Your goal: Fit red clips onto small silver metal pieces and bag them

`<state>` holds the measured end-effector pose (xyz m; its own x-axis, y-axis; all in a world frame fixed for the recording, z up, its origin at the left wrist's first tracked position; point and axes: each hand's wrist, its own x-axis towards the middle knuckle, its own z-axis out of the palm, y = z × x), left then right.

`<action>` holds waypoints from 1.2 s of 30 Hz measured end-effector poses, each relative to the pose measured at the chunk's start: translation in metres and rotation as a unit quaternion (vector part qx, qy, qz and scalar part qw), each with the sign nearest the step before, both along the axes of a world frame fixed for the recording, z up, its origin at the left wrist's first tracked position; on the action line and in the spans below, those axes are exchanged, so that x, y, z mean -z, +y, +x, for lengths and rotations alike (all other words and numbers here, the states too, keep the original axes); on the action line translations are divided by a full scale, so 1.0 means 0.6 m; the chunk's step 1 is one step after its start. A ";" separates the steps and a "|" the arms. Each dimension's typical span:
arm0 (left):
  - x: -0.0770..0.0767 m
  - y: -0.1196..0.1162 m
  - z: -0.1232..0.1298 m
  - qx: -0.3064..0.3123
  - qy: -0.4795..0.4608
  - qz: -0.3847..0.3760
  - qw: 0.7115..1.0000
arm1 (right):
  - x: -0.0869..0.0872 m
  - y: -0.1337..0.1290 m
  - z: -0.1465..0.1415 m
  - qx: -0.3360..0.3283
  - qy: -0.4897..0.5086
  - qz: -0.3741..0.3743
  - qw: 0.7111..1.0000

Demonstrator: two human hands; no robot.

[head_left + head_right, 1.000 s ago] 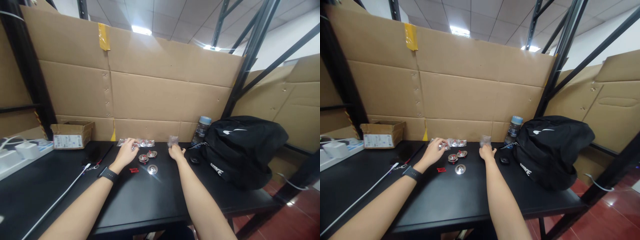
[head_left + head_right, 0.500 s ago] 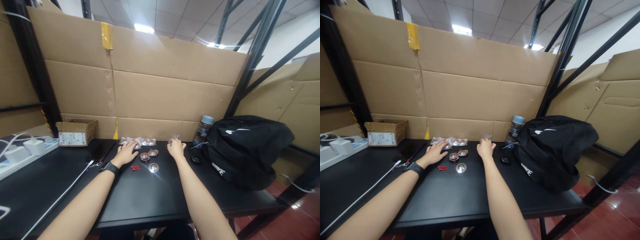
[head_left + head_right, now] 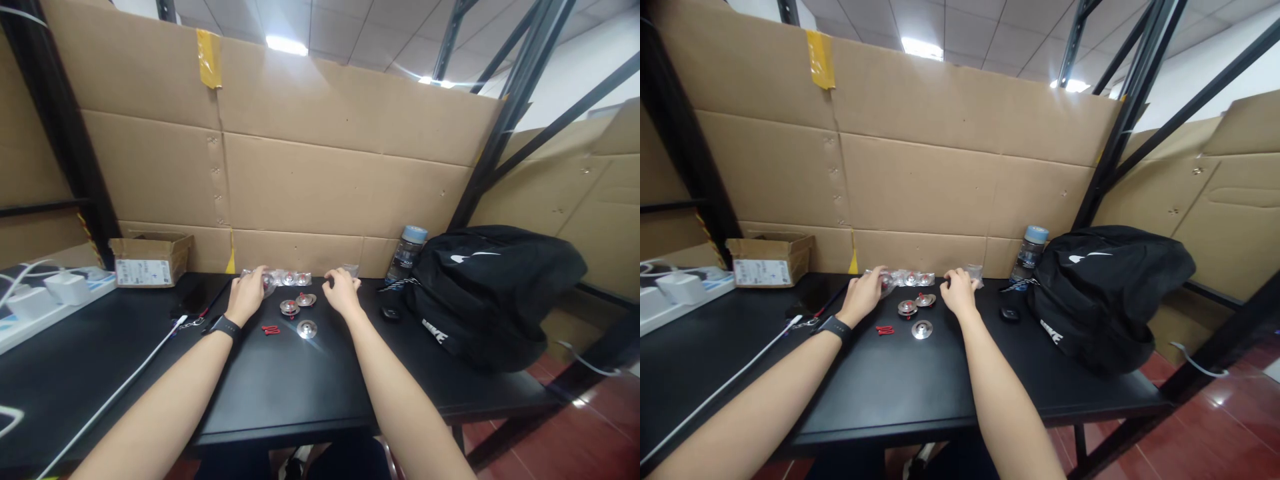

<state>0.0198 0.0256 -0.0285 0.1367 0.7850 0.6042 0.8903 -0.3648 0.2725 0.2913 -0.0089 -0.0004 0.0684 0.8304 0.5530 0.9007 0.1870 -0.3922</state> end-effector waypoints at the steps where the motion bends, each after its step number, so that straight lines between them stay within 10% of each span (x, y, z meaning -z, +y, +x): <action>1: -0.007 -0.003 0.000 0.014 -0.034 0.006 0.999 | -0.002 -0.003 -0.007 -0.039 0.018 0.009 0.999; 10: -0.062 -0.074 0.050 0.212 -0.135 0.031 0.967 | -0.003 -0.026 -0.083 -0.302 0.240 0.040 0.922; 22: 0.000 -0.041 0.063 0.256 -0.185 -0.078 0.946 | 0.005 0.006 -0.038 -0.182 0.342 0.033 0.921; 36: -0.022 -0.054 0.059 0.282 -0.086 -0.038 0.955 | -0.004 0.009 -0.026 -0.170 0.389 0.087 0.901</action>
